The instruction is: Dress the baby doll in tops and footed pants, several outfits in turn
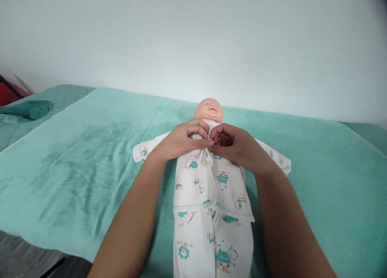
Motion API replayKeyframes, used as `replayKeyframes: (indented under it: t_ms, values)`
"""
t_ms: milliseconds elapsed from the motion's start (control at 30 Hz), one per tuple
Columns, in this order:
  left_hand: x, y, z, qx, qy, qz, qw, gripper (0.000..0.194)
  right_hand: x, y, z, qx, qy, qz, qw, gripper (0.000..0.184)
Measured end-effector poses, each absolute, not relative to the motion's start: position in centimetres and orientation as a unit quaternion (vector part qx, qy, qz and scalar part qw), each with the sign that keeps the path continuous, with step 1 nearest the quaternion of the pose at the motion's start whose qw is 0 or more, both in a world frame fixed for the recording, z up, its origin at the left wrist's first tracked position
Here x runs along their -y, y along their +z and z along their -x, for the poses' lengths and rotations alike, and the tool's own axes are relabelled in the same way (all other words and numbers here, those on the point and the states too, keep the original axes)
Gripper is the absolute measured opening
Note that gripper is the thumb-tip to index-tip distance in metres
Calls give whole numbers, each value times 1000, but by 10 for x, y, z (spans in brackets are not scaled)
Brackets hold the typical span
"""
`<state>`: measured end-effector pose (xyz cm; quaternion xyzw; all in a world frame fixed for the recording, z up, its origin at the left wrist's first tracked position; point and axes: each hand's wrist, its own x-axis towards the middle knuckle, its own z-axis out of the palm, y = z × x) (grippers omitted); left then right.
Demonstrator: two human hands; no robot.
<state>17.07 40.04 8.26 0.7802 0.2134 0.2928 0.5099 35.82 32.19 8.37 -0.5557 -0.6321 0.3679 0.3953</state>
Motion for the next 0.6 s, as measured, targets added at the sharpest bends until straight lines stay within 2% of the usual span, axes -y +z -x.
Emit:
replayKeyframes:
  t_ms: [267,600]
  values:
    - [-401,80,-170,-204,296,-787,502,3,-324,78,-363,632,381,538,407,19]
    - [-401,81,-164,-185,290,-745,572,8,-326,71,-355,622,336,541,455,17]
